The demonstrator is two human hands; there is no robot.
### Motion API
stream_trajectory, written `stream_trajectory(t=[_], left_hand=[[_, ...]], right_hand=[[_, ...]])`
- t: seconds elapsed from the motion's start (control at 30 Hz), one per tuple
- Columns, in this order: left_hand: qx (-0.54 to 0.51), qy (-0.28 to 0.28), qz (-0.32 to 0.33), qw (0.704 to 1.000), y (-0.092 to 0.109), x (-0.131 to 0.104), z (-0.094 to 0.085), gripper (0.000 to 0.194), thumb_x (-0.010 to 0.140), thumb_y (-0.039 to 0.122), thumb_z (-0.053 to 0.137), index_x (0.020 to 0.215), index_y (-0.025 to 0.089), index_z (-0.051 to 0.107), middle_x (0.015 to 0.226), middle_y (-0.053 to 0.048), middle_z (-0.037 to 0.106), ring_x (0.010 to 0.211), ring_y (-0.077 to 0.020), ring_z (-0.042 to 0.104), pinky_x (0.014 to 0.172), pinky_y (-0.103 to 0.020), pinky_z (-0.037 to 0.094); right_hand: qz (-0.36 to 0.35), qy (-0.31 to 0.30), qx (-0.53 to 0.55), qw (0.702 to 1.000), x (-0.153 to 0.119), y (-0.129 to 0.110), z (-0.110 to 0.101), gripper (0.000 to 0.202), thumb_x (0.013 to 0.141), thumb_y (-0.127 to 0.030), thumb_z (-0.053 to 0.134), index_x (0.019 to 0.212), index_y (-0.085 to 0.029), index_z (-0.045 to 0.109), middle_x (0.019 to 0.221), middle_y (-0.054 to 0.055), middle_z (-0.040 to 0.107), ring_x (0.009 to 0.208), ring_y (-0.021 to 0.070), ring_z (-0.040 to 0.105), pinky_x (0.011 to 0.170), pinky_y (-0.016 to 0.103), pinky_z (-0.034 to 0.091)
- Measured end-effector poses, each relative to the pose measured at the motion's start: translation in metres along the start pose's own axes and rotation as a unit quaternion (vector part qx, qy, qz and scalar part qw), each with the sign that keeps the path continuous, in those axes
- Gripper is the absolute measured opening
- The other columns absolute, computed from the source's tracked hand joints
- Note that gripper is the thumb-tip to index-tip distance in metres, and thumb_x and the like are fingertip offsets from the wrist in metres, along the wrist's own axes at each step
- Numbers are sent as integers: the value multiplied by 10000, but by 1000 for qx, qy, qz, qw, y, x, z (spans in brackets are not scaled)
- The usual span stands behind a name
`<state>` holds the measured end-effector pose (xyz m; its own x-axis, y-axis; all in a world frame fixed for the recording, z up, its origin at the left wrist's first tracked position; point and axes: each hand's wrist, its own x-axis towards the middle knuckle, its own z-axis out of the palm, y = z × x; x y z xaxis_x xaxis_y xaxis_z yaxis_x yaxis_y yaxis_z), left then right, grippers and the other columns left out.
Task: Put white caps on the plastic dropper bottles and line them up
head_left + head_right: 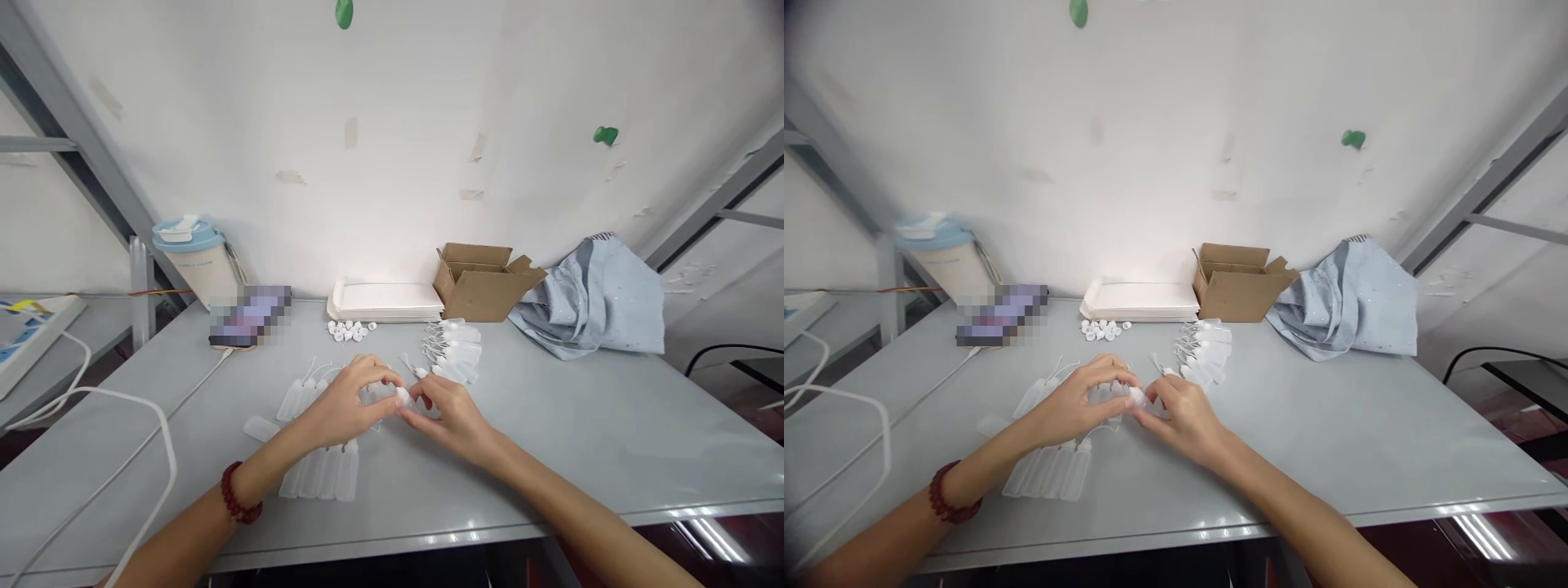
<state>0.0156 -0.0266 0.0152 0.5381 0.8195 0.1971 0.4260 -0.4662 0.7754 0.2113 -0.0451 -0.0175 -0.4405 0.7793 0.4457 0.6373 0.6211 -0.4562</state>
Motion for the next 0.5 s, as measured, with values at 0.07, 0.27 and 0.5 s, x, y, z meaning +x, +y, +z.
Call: stream_trajectory(t=[0.07,0.27,0.5], left_hand=[[1,10,0,1000,0,0,1,147,815,358,565,847,257,667,867,-15,588,890,-188,542,791,-324,456],[43,44,0,998,-4,-1,8,124,815,334,583,810,239,662,1010,-48,561,1049,-219,469,903,-371,420],[133,17,107,985,-6,-4,2,174,867,252,505,982,261,634,1249,-65,464,1213,-250,318,1010,-446,321]], right_hand=[[-15,13,-10,1000,0,-1,1,196,841,-345,537,766,-164,532,630,2,530,552,107,486,493,202,355],[-85,75,-87,990,1,1,-1,146,846,-270,531,760,-152,527,612,15,542,541,110,473,489,211,341],[-98,71,-113,986,2,4,-1,172,866,-299,516,781,-149,533,627,26,569,544,118,483,483,218,328]])
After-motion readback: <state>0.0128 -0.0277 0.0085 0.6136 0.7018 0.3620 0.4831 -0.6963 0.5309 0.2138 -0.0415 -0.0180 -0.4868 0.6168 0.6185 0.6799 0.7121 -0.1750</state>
